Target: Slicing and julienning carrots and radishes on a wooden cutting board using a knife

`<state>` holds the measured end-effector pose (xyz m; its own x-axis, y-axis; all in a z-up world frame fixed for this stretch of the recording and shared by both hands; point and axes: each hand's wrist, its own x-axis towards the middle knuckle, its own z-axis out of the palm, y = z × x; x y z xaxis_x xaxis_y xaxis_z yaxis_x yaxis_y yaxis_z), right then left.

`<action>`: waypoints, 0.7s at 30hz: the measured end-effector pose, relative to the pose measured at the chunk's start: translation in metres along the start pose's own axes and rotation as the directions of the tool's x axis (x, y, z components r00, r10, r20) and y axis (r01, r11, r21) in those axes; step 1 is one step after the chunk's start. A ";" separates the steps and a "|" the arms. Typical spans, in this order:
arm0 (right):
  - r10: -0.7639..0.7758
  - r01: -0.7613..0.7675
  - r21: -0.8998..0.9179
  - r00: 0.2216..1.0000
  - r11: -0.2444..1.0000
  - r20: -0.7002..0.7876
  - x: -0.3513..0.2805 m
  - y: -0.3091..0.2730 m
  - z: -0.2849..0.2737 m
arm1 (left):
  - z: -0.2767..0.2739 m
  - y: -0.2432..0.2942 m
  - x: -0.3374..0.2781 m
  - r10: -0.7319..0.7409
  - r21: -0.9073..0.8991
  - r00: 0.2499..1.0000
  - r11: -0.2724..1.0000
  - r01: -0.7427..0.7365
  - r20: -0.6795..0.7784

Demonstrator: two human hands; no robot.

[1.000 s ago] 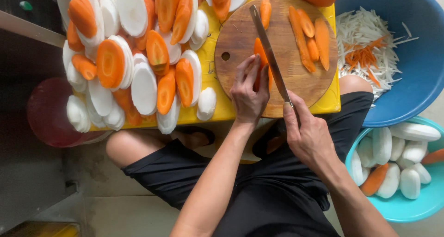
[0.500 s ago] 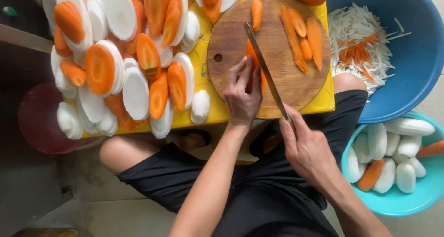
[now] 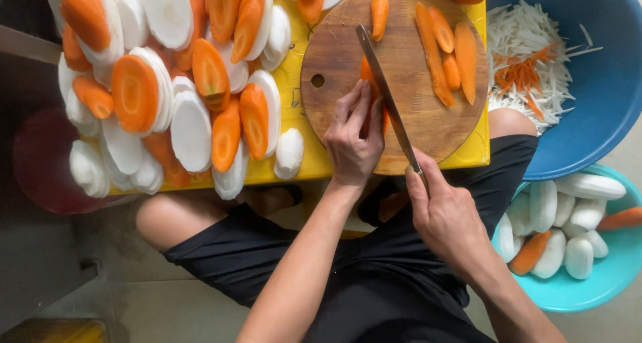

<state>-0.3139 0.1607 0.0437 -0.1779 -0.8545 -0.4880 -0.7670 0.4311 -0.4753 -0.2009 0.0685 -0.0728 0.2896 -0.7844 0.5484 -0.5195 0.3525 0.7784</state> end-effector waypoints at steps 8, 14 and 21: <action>-0.013 0.013 -0.017 1.000 1.000 0.008 0.030 -0.013 0.002 | -0.009 0.006 0.004 0.030 0.022 0.998 0.999 -0.031 0.050; -0.057 0.057 0.012 0.998 0.998 0.027 0.029 -0.015 -0.005 | -0.005 0.002 -0.003 0.067 0.067 0.996 0.995 -0.071 0.065; 0.047 -0.047 0.008 0.998 0.999 0.050 -0.022 -0.004 -0.010 | -0.007 0.001 -0.006 0.058 0.055 0.997 0.997 -0.061 0.055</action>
<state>-0.3131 0.1751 0.0634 -0.1824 -0.8178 -0.5458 -0.7528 0.4732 -0.4576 -0.1973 0.0769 -0.0728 0.2142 -0.7897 0.5749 -0.5800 0.3708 0.7254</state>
